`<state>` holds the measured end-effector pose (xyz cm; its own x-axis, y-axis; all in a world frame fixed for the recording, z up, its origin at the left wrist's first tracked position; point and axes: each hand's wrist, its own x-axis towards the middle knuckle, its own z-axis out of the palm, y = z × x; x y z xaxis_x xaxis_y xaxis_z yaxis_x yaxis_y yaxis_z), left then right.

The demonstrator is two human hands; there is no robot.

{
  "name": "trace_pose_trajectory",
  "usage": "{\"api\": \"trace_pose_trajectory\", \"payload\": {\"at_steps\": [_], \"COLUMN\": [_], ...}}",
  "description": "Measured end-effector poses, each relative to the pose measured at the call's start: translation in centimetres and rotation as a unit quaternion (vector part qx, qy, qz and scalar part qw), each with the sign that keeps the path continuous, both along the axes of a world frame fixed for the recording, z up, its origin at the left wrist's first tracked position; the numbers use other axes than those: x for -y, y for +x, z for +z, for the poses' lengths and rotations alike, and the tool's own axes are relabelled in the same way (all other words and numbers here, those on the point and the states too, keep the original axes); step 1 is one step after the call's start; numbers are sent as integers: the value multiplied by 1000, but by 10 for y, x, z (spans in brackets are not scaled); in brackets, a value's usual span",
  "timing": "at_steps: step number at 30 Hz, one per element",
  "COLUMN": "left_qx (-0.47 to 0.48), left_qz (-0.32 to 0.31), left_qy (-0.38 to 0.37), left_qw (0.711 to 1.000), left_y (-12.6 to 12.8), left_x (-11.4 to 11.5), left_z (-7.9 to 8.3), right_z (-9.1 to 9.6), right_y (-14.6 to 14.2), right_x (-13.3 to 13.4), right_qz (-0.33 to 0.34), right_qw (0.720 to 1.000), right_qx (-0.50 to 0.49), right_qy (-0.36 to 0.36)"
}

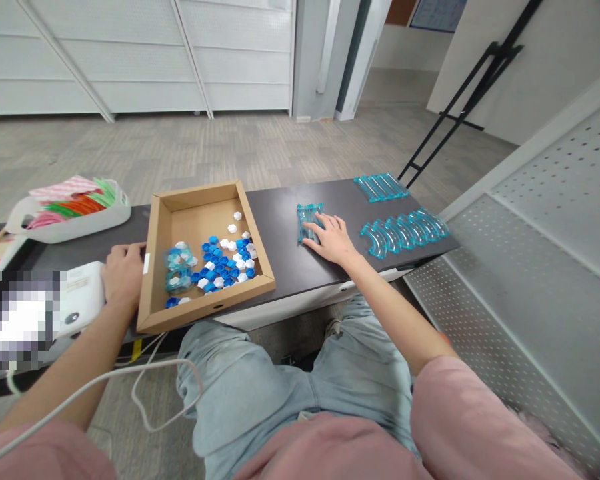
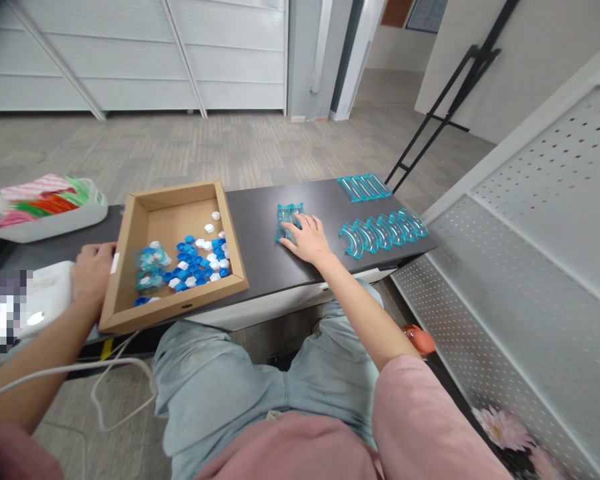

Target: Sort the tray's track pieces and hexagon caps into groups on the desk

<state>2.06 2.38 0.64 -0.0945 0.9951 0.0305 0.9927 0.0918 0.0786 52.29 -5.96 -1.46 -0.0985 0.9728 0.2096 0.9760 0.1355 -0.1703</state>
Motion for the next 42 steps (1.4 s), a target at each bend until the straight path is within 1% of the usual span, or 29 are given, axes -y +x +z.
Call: {"api": "trace_pose_trajectory", "payload": {"at_steps": [7,11,14,18,21,23,26,30,35,38,42], "left_qx": [-7,-14,-13,-9,-7,-7,-14,-39,-81,-83,-62], "left_qz": [-2,-5,-6,-4,-5,-5,-7,-15,-18,-18,-18], "left_qy": [1,3,0,0,0,-5,-11,-5,-10,-8,-1], "left_qw": [1000,1000,1000,1000,1000,1000,1000,999,997,996,998], "left_y": [4,3,2,3,3,3,0,-6,-14,-18,-21], "left_x": [3,2,2,2,2,2,0,-5,-14,-16,-17], "left_z": [4,3,2,2,3,3,1,-6,-13,-16,-20], "right_z": [-4,-8,-9,-6,-2,1,9,23,38,42,44], "right_y": [1,6,8,9,13,19,34,61,98,118,137], "right_x": [-4,-5,-5,-3,-4,-6,-17,-39,-67,-77,-81], "right_qz": [-8,6,10,10,25,34,30,-9,-110,-145,-166], "right_qw": [1000,999,1000,1000,1000,999,998,995,981,976,972], "right_qx": [-17,-31,-25,-18,-14,-3,27,66,88,88,86], "right_qy": [-5,-1,1,-3,-7,-17,-39,-75,-132,-139,-140]}}
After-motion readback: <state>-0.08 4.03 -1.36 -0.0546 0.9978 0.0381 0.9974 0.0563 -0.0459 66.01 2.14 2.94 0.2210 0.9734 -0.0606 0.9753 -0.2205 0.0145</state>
